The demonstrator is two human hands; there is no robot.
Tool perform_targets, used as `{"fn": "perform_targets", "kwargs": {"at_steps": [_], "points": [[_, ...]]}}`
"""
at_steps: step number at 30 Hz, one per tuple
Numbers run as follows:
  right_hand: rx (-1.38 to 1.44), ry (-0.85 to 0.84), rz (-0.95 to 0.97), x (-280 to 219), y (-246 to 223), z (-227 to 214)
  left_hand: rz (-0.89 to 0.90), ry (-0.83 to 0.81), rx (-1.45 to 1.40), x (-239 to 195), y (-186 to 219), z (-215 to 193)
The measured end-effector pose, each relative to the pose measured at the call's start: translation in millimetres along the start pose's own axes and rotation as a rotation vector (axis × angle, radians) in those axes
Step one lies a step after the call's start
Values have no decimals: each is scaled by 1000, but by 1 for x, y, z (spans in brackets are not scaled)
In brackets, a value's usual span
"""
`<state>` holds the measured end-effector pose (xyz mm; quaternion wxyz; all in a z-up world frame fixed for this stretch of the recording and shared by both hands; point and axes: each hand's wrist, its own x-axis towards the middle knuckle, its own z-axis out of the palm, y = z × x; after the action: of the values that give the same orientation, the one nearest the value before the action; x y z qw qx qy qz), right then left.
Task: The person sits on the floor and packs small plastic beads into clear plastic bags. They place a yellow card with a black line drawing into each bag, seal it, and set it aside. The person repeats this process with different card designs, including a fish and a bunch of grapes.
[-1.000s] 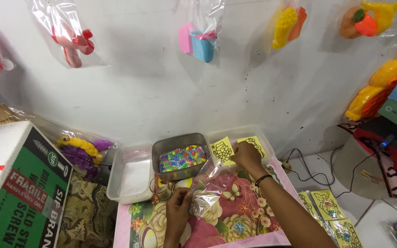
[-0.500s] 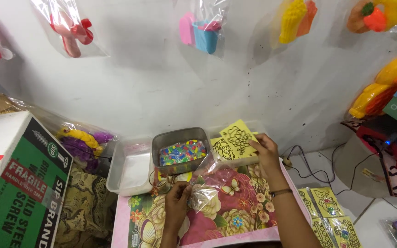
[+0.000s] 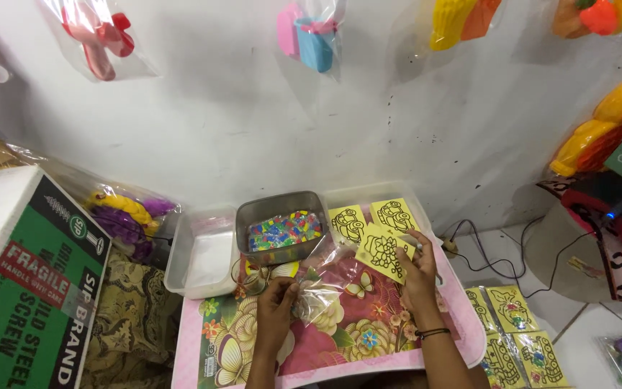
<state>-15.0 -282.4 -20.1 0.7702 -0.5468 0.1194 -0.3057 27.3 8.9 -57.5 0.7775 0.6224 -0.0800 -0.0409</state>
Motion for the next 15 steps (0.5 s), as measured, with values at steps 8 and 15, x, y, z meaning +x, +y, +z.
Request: {"fn": "perform_targets", "kwargs": {"at_steps": [8, 15], "points": [[142, -85, 35, -3, -4, -5, 20, -36, 112, -8, 11, 4], [253, -58, 109, 0, -1, -10, 36, -43, 244, -12, 26, 10]]}}
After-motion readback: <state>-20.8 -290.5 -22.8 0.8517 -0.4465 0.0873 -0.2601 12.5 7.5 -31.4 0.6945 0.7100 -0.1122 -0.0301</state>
